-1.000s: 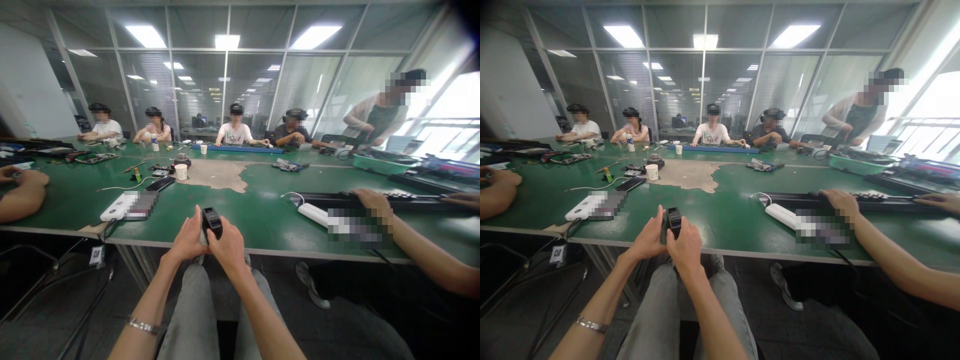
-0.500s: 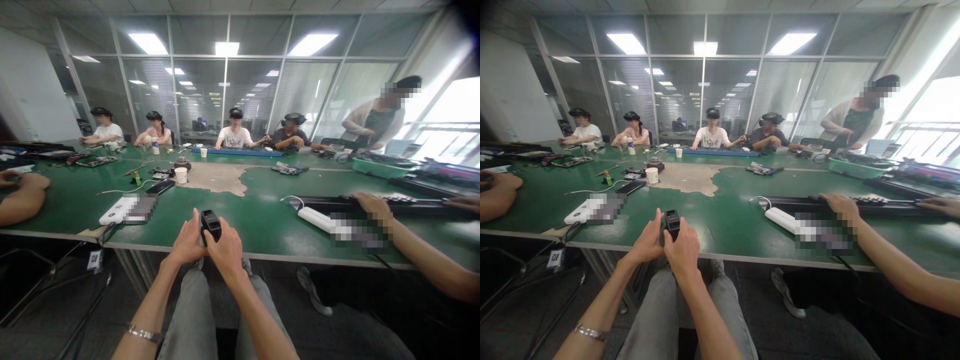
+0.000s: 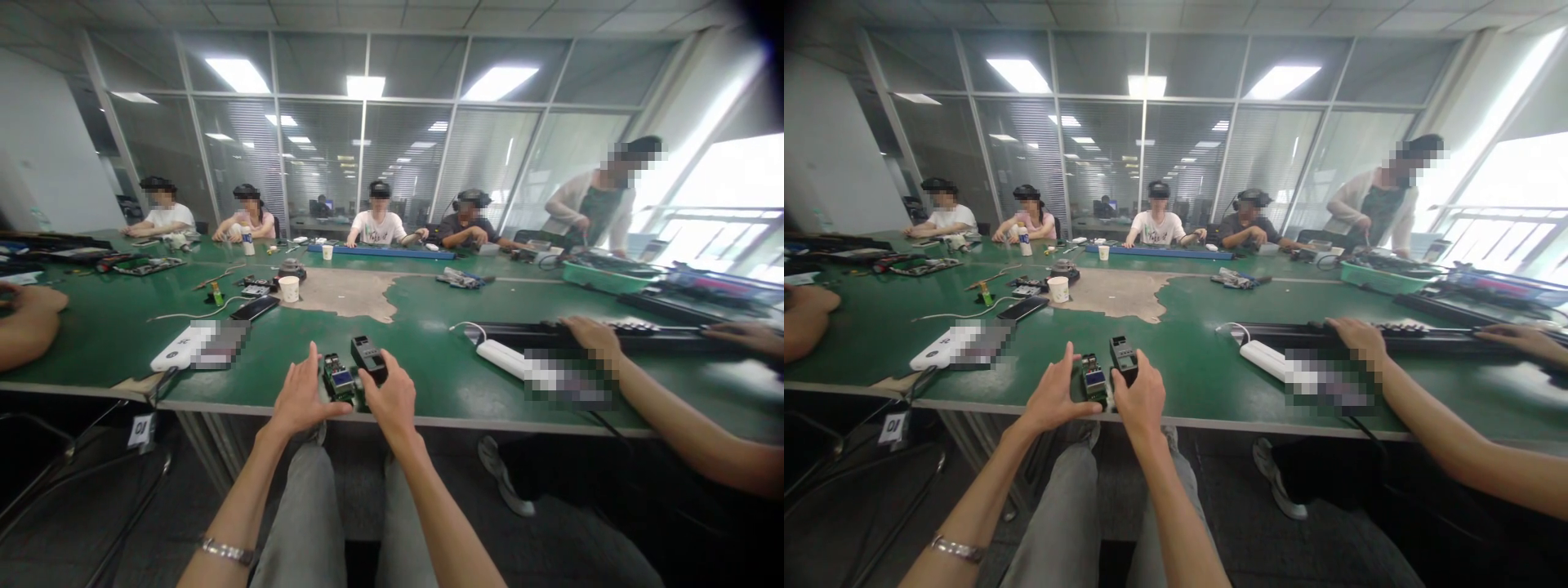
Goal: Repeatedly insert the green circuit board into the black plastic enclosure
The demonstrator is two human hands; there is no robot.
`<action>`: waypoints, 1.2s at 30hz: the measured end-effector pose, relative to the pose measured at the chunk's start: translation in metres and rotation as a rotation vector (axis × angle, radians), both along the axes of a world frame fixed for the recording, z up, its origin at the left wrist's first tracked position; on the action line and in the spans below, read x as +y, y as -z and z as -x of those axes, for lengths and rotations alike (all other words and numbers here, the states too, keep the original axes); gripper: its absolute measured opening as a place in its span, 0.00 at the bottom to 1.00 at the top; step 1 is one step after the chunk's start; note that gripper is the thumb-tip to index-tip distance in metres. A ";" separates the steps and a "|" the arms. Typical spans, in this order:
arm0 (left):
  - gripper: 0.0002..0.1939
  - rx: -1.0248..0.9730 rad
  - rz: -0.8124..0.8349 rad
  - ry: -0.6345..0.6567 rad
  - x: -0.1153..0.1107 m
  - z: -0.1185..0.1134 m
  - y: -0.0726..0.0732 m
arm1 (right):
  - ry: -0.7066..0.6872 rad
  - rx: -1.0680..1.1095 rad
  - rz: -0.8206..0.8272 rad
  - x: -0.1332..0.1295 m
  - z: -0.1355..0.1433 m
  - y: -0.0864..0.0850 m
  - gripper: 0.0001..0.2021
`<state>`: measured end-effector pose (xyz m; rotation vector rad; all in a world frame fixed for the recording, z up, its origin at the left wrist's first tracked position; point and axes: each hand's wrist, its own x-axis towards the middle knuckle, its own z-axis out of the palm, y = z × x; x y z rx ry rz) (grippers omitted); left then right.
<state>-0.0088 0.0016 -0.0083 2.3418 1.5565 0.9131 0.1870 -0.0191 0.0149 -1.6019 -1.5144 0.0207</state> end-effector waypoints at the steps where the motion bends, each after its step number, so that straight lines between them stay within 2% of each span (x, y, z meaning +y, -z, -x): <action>1: 0.71 0.005 0.001 -0.008 0.000 0.000 0.000 | 0.003 -0.015 0.012 0.001 -0.002 0.004 0.27; 7: 0.71 0.029 0.013 -0.016 0.002 -0.001 0.002 | 0.020 -0.028 0.039 0.002 -0.010 0.019 0.26; 14: 0.70 0.065 0.030 -0.013 0.001 -0.003 0.001 | -0.017 -0.042 -0.040 0.002 -0.014 0.029 0.35; 20: 0.66 0.066 0.024 -0.020 0.003 -0.003 0.001 | -0.004 -0.049 -0.018 -0.002 -0.014 0.032 0.29; 24: 0.69 0.073 0.016 -0.043 0.000 -0.006 -0.003 | -0.016 0.048 0.002 -0.007 -0.012 0.025 0.27; 28: 0.71 0.083 0.011 -0.053 -0.004 -0.007 -0.006 | -0.030 0.166 0.012 -0.010 -0.013 0.010 0.25; 32: 0.71 0.081 0.014 0.000 -0.006 -0.003 -0.005 | -0.099 0.214 -0.012 -0.014 -0.007 -0.009 0.24; 36: 0.72 0.053 0.028 0.060 -0.003 0.002 -0.001 | -0.175 0.169 -0.023 -0.021 0.013 -0.022 0.24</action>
